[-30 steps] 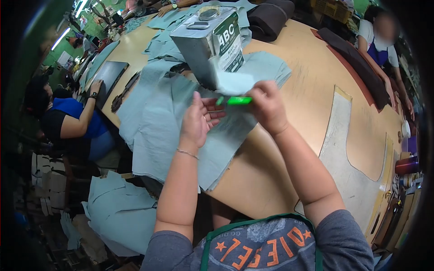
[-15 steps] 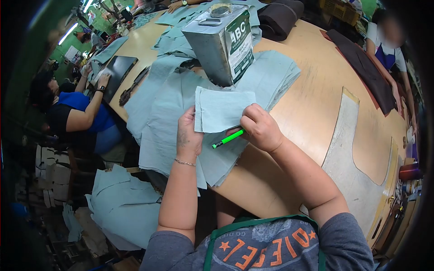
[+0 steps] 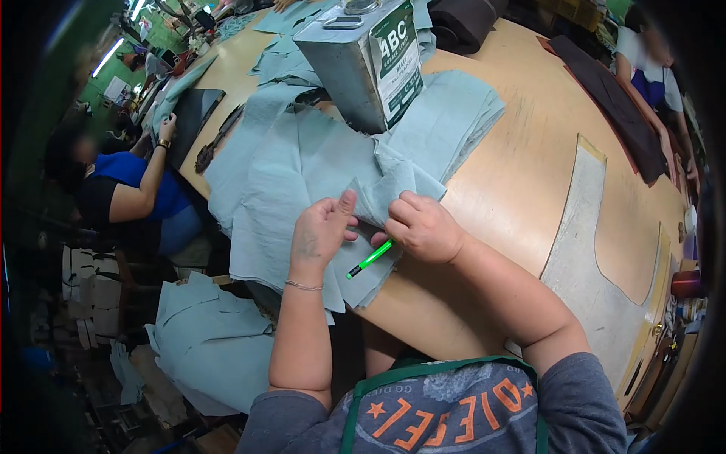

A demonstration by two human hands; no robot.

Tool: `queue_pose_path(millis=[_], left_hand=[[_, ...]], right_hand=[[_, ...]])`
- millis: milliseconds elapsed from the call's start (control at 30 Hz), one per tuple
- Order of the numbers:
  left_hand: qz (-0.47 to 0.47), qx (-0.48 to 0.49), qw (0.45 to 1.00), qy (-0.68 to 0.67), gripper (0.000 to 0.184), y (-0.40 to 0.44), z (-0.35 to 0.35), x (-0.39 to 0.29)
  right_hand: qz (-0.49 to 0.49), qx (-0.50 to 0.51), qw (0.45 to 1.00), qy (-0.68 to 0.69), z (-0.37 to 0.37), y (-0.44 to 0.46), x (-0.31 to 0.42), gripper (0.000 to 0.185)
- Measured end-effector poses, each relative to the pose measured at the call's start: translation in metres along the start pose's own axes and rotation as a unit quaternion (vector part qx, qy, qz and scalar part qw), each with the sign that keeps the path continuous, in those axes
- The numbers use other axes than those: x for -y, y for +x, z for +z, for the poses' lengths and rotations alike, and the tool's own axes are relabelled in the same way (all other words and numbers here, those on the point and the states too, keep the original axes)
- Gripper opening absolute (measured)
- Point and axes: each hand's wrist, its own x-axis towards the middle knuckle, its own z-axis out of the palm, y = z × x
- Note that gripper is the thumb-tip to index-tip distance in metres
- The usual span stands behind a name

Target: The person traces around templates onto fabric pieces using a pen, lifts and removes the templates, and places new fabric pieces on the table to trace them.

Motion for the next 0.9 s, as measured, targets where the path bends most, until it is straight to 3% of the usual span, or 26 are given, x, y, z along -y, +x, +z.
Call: queue_pose_path(millis=[167,267,367,467,567,667,767,900], left_hand=[[0.039,-0.065,0.968,0.239,0.056,0.020,0.009,0.014],[0.072,-0.082,0.965,0.238,0.053,0.028,0.008,0.035],[0.003,-0.067,0.991,0.112,0.048,0.016,0.004,0.019],[-0.022,-0.072,0.993,0.087,0.044,0.012,0.004,0.015],[0.048,-0.096,0.976,0.191,0.045,0.018,0.011,0.031],[0.081,-0.100,0.969,0.210,0.050,0.019,0.012,0.039],[0.063,-0.115,0.979,0.155,0.048,0.014,0.015,0.035],[0.075,-0.117,0.972,0.191,0.039,0.004,0.016,0.031]], right_hand=[[-0.025,0.012,1.000,0.006,0.009,-0.002,0.005,0.019],[-0.029,0.031,0.999,0.020,0.013,-0.004,0.008,0.018],[-0.030,0.049,0.998,0.027,0.015,-0.007,0.009,0.017],[-0.031,0.060,0.997,0.035,0.017,-0.009,0.011,0.016],[-0.022,0.069,0.997,0.040,0.021,-0.012,0.016,0.012],[0.004,0.072,0.996,0.045,0.024,-0.017,0.021,0.009],[0.033,0.063,0.997,0.041,0.027,-0.018,0.025,0.008],[0.060,0.053,0.996,0.052,0.027,-0.017,0.028,0.008]])
